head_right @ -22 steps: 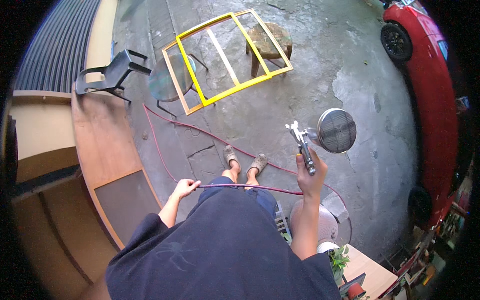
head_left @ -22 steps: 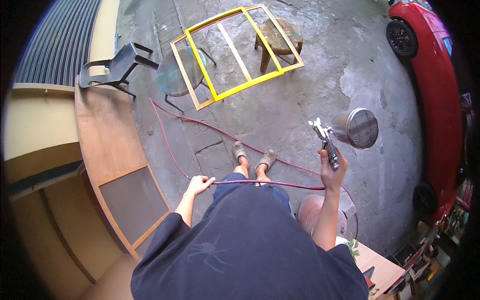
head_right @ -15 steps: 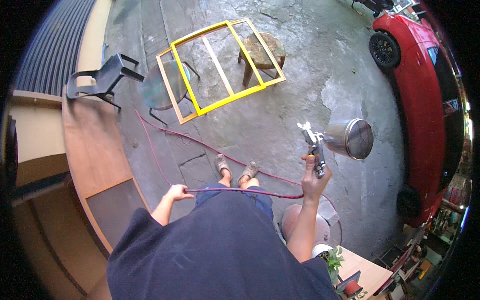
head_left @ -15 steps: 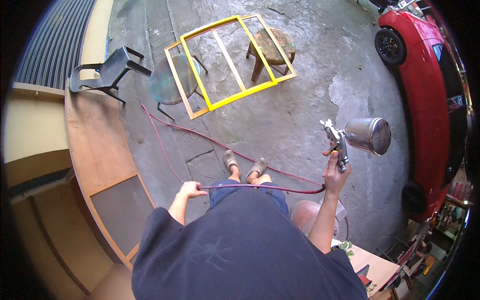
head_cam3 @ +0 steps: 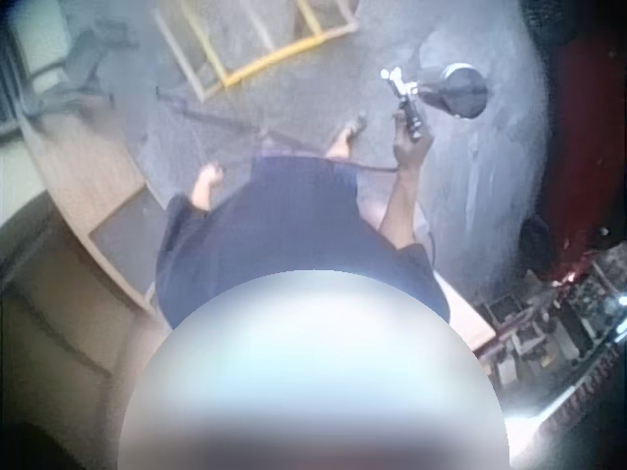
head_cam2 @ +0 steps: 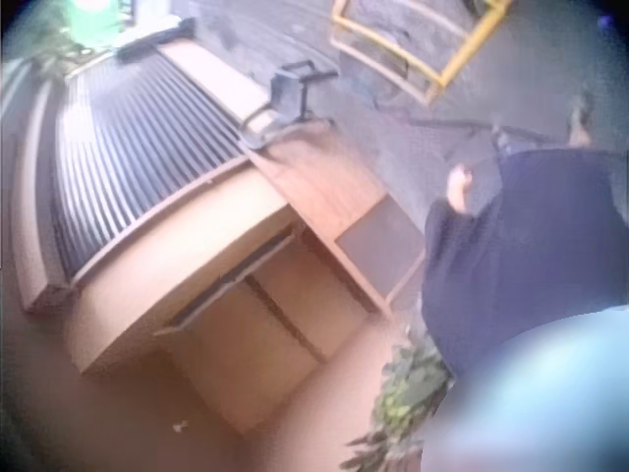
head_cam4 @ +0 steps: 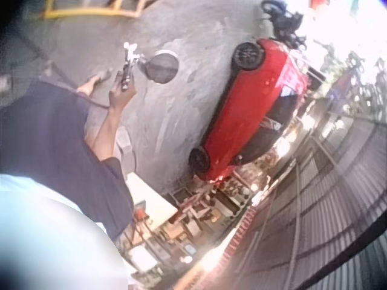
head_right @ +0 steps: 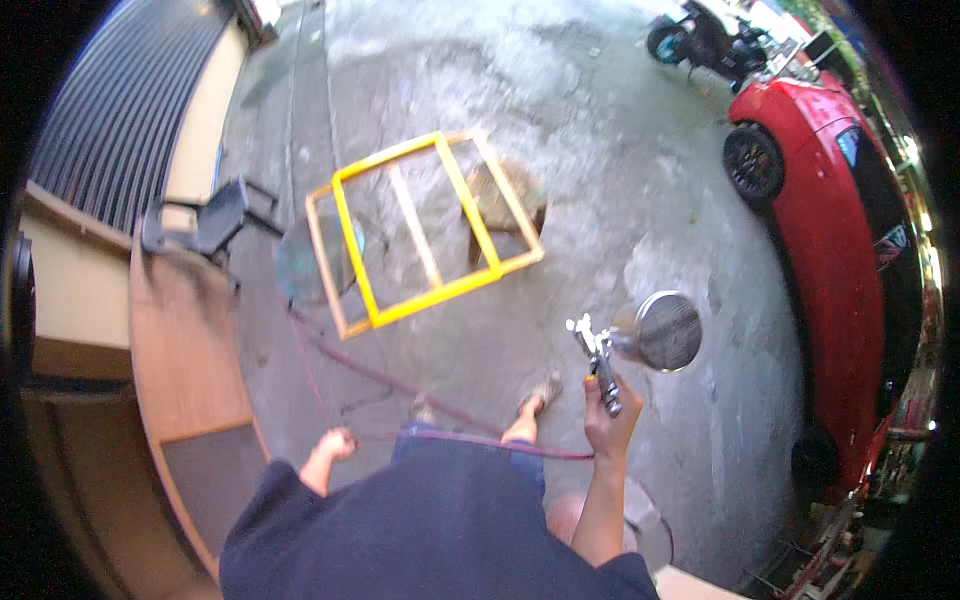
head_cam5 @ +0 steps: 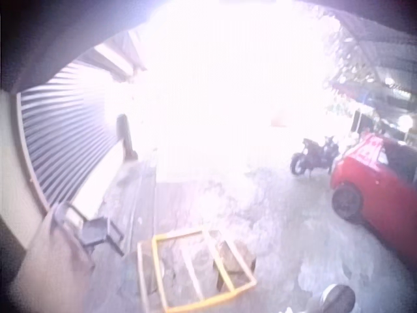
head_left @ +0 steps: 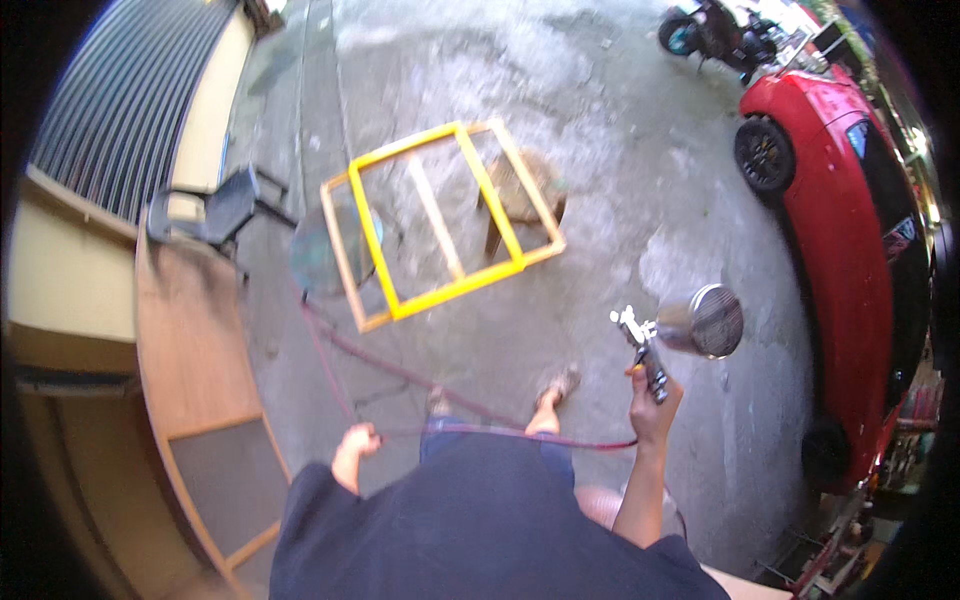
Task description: The person uses a spray gun to apply yellow paint to a wooden frame resting on a stool. They move around the frame to cover different sides and edges, then briefly adjust the camera before resuming painting.
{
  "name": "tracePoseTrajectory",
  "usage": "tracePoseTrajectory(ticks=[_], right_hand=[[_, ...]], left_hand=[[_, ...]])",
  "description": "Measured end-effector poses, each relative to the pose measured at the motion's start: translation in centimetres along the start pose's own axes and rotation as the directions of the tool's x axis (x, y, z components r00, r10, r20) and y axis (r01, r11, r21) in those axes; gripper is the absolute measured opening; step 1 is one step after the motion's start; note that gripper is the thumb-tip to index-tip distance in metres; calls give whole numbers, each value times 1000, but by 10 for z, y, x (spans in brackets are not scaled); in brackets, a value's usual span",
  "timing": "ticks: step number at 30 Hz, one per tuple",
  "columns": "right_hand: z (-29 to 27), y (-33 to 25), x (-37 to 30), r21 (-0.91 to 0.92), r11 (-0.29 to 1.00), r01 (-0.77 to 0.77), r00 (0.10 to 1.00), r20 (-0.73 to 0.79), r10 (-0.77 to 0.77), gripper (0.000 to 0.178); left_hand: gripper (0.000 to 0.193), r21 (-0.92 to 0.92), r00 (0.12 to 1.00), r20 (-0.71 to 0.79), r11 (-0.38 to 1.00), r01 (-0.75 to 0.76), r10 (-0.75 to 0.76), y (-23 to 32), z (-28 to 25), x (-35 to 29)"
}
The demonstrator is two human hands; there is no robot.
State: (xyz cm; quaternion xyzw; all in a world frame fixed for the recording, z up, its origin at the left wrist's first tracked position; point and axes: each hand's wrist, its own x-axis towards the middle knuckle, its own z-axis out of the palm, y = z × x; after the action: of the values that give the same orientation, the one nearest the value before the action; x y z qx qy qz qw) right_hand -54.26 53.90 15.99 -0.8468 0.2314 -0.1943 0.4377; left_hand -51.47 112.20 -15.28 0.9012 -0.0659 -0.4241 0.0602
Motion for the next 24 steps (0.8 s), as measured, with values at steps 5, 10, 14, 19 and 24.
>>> tracePoseTrajectory(ticks=[5, 10, 14, 19, 24], right_hand=[[-36, 43, 90, 71, 979, 193, 981, -36, -191, 21], [-117, 82, 155, 30, 995, 96, 995, 14, -97, 23], [-142, 91, 206, 55, 997, 55, 997, 59, -59, 19], [-149, 120, 274, 34, 993, 117, 983, 138, -121, 16], [-120, 131, 347, 132, 969, 208, 943, 235, -234, 15]], left_hand=[[85, -361, 920, 390, 913, 189, -36, 140, 62, 0], [84, -533, 876, 479, 811, 241, 55, 246, 92, 25], [85, -647, 882, 470, 696, 311, 42, 312, 85, 44], [84, -735, 898, 436, 556, 389, -51, 364, 75, 85], [96, -838, 906, 421, 398, 374, 36, 434, 104, 116]])
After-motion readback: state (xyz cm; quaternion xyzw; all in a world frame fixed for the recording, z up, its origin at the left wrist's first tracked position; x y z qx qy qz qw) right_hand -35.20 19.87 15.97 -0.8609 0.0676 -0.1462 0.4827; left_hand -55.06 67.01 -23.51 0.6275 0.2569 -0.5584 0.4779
